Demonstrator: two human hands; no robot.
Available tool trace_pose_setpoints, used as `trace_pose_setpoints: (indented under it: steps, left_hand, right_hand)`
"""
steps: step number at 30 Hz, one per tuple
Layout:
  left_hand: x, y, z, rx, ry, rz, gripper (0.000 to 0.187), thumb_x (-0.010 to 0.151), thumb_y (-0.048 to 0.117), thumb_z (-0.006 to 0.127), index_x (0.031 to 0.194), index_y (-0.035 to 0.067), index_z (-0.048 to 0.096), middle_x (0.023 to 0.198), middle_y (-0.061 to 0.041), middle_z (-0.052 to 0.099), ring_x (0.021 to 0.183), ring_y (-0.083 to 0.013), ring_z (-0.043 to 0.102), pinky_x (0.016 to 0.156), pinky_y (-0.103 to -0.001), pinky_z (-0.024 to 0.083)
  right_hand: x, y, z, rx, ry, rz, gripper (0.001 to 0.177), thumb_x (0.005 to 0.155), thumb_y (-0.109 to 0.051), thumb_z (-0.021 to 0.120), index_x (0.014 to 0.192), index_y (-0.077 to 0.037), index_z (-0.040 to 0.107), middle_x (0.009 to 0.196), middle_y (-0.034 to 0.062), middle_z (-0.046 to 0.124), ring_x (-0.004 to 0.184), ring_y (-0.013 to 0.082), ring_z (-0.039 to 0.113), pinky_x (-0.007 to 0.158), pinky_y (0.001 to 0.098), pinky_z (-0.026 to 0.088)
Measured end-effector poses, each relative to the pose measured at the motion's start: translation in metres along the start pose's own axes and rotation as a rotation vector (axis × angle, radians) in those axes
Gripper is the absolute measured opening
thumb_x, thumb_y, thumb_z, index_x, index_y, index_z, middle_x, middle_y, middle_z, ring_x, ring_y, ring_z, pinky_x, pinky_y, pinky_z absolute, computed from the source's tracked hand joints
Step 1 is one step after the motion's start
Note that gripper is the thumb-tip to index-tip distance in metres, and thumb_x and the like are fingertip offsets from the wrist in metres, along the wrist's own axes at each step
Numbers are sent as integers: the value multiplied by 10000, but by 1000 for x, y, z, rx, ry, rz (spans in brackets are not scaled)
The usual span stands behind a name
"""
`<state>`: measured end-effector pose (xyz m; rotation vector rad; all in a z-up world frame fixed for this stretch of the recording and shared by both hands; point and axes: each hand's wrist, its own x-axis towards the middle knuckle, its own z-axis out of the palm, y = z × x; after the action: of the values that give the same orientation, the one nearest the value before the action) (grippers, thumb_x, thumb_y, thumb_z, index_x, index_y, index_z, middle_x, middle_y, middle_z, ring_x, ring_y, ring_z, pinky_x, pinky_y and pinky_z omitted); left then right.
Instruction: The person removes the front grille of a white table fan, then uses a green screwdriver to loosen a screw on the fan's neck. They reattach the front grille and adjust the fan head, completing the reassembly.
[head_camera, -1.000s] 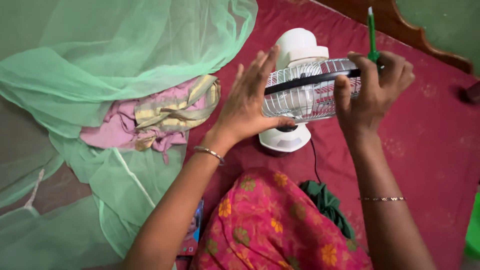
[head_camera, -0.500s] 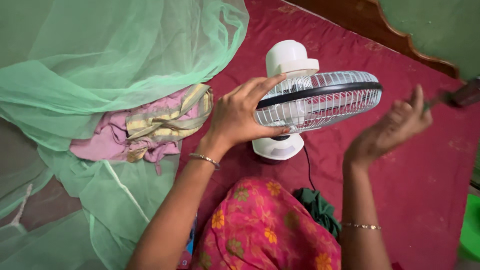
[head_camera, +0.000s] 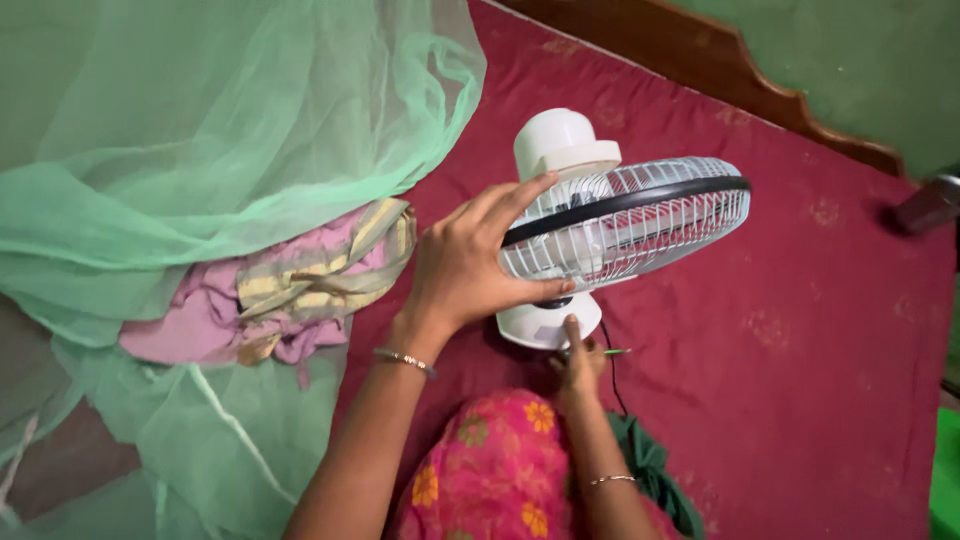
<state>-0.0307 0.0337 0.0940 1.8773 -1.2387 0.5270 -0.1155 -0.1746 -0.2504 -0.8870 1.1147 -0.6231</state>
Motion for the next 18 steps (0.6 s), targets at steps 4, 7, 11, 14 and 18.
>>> trace_pose_setpoints:
  steps: [4, 7, 11, 14, 18]
  left_hand:
    - [6, 3, 1, 13, 2, -22, 982, 632, 639, 894, 1471, 285, 526, 1262, -53, 694, 1072, -283, 733, 877, -430, 604]
    - [8, 4, 4, 32, 17, -30, 989, 610, 632, 897, 1459, 271, 544, 1242, -60, 689, 1072, -282, 726, 877, -436, 600]
    - [6, 13, 10, 24, 50, 0, 975, 604, 617, 908, 1426, 226, 558, 1228, -71, 667, 1091, -288, 706, 894, -443, 591]
    - [-1, 27, 16, 26, 47, 7, 930, 633, 573, 914, 1416, 206, 570, 1223, -51, 667, 1093, -287, 701, 878, -445, 594]
    - [-6, 50, 22, 19, 77, -20, 898, 617, 537, 919, 1385, 211, 587, 1186, -37, 655, 1078, -284, 695, 858, -446, 593]
  right_hand:
    - [-22, -18, 37, 146, -122, -399, 621, 781, -312, 898, 1276, -16, 667, 1116, 42, 742, 900, 151, 701, 773, 312, 567]
    - [-25, -27, 41, -9, 37, -172, 540, 719, -269, 892, 1177, -59, 699, 1033, 54, 745, 830, 187, 708, 703, 365, 568]
    - [-7, -21, 32, 113, -53, -139, 527, 709, -247, 906, 1151, -41, 707, 1019, 64, 743, 825, 203, 710, 705, 357, 565]
    - [16, -9, 22, 150, -69, -113, 519, 705, -247, 903, 1125, -17, 703, 1000, 73, 745, 802, 207, 717, 699, 360, 569]
    - [43, -1, 7, 107, -79, -74, 505, 721, -259, 898, 1074, 46, 704, 957, 94, 754, 772, 223, 719, 692, 372, 570]
